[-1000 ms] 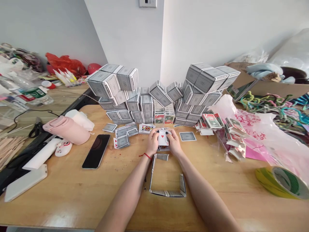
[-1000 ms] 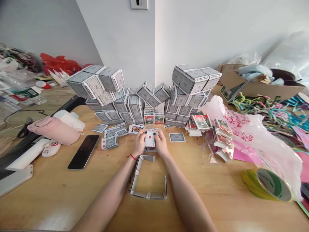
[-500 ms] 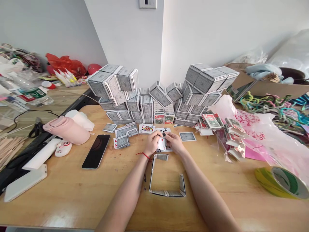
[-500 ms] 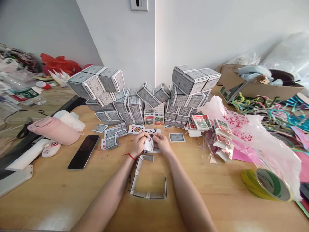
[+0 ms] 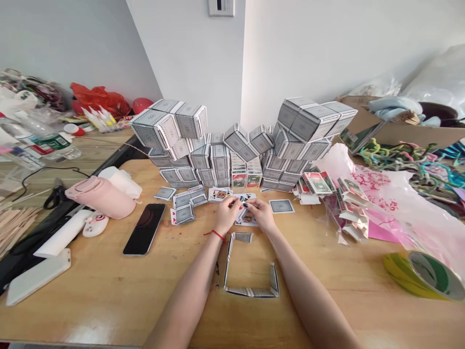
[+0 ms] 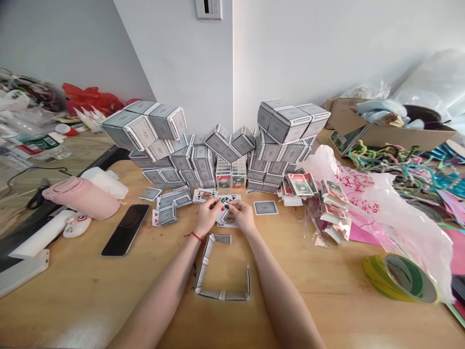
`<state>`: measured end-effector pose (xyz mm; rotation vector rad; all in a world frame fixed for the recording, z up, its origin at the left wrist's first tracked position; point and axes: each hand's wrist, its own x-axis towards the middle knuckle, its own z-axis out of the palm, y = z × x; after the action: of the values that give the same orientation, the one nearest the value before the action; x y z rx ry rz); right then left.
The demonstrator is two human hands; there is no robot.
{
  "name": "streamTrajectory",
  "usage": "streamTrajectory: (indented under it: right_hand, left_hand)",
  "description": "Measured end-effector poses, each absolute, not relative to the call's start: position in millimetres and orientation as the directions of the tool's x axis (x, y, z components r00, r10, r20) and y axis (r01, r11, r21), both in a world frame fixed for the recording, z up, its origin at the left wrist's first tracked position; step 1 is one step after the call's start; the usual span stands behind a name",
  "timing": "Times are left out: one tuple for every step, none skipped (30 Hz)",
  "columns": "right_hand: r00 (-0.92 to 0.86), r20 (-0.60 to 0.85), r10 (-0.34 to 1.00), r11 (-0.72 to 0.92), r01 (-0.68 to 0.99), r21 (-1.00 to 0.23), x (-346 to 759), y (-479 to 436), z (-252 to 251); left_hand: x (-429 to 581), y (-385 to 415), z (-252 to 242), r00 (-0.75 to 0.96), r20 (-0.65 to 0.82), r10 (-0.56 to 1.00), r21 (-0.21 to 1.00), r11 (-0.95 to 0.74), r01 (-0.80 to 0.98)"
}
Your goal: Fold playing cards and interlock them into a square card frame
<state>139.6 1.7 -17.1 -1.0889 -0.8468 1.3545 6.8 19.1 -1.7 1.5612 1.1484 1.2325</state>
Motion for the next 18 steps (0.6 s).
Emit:
streamTrajectory:
  right_hand:
    - [0.047, -0.126, 0.991, -0.105, -0.317, -0.943, 140.4, 1.2, -16.1]
    - [0.023, -0.13, 0.991, -0.116, -0.316, -0.942, 141.1, 0.8, -15.3]
    - [0.004, -0.133, 0.991, -0.125, -0.316, -0.94, 141.6, 0.5, -14.7]
    - [-0.006, -0.135, 0.991, -0.13, -0.317, -0.94, 141.7, 0.3, -14.4]
    - [-0.007, -0.135, 0.991, -0.13, -0.317, -0.94, 141.3, 0.2, -14.2]
    - [-0.005, -0.132, 0.991, -0.127, -0.316, -0.94, 140.5, 0.1, -14.2]
    - [0.0, -0.126, 0.992, -0.12, -0.315, -0.942, 139.2, 0.0, -14.2]
    - [0.006, -0.117, 0.993, -0.11, -0.313, -0.944, 137.6, -0.1, -14.2]
    - [0.013, -0.107, 0.994, -0.098, -0.308, -0.946, 135.9, -0.3, -14.2]
    - [0.022, -0.096, 0.995, -0.085, -0.301, -0.95, 134.4, -0.4, -14.2]
    - [0.032, -0.085, 0.996, -0.072, -0.29, -0.954, 133.2, -0.5, -14.3]
    - [0.045, -0.078, 0.996, -0.062, -0.278, -0.959, 132.5, -0.6, -14.7]
    - [0.061, -0.075, 0.995, -0.056, -0.263, -0.963, 132.4, -0.6, -15.4]
    - [0.081, -0.074, 0.994, -0.052, -0.247, -0.968, 132.7, -0.5, -16.5]
    - [0.098, -0.076, 0.992, -0.052, -0.23, -0.972, 133.4, -0.4, -17.9]
    - [0.112, -0.077, 0.991, -0.052, -0.212, -0.976, 134.4, -0.3, -19.5]
    - [0.12, -0.075, 0.99, -0.051, -0.192, -0.98, 135.3, -0.3, -21.0]
    - [0.121, -0.067, 0.99, -0.046, -0.17, -0.984, 136.1, -0.3, -22.1]
  left_hand:
    - [7.0, 19.5, -1.4, 0.093, 0.227, 0.969, 0.958, -0.24, 0.158]
    - [6.9, 19.9, -0.8, 0.086, 0.217, 0.972, 0.963, -0.228, 0.143]
    - [6.6, 20.3, -0.3, 0.085, 0.205, 0.975, 0.969, -0.214, 0.124]
    - [6.4, 20.8, 0.0, 0.081, 0.191, 0.978, 0.975, -0.199, 0.104]
    - [6.3, 21.4, -0.2, 0.073, 0.175, 0.982, 0.98, -0.181, 0.083]
    - [6.3, 22.1, -1.0, 0.064, 0.155, 0.986, 0.986, -0.159, 0.059]
    - [6.6, 22.9, -2.2, 0.05, 0.13, 0.99, 0.991, -0.131, 0.029]
    - [6.9, 23.7, -3.8, 0.037, 0.099, 0.994, 0.995, -0.099, -0.009]
    - [7.4, 24.5, -5.6, 0.028, 0.064, 0.998, 0.997, -0.063, -0.05]
    - [7.8, 25.1, -7.0, 0.024, 0.032, 0.999, 0.996, -0.03, -0.087]
    - [8.1, 25.4, -8.0, 0.024, 0.012, 1.0, 0.994, -0.009, -0.108]
    - [8.1, 25.4, -8.3, 0.025, 0.011, 1.0, 0.995, -0.008, -0.102]
    - [8.0, 25.0, -7.8, 0.029, 0.033, 0.999, 0.997, -0.031, -0.066]
    - [7.6, 24.2, -6.5, 0.04, 0.079, 0.996, 0.997, -0.079, -0.001]
    - [7.2, 23.0, -4.7, 0.056, 0.14, 0.989, 0.986, -0.144, 0.079]
    - [6.8, 21.6, -2.6, 0.082, 0.205, 0.975, 0.964, -0.215, 0.159]
    - [6.5, 20.1, -0.4, 0.111, 0.259, 0.96, 0.934, -0.278, 0.223]
    - [6.5, 18.6, 1.4, 0.13, 0.296, 0.946, 0.909, -0.321, 0.266]
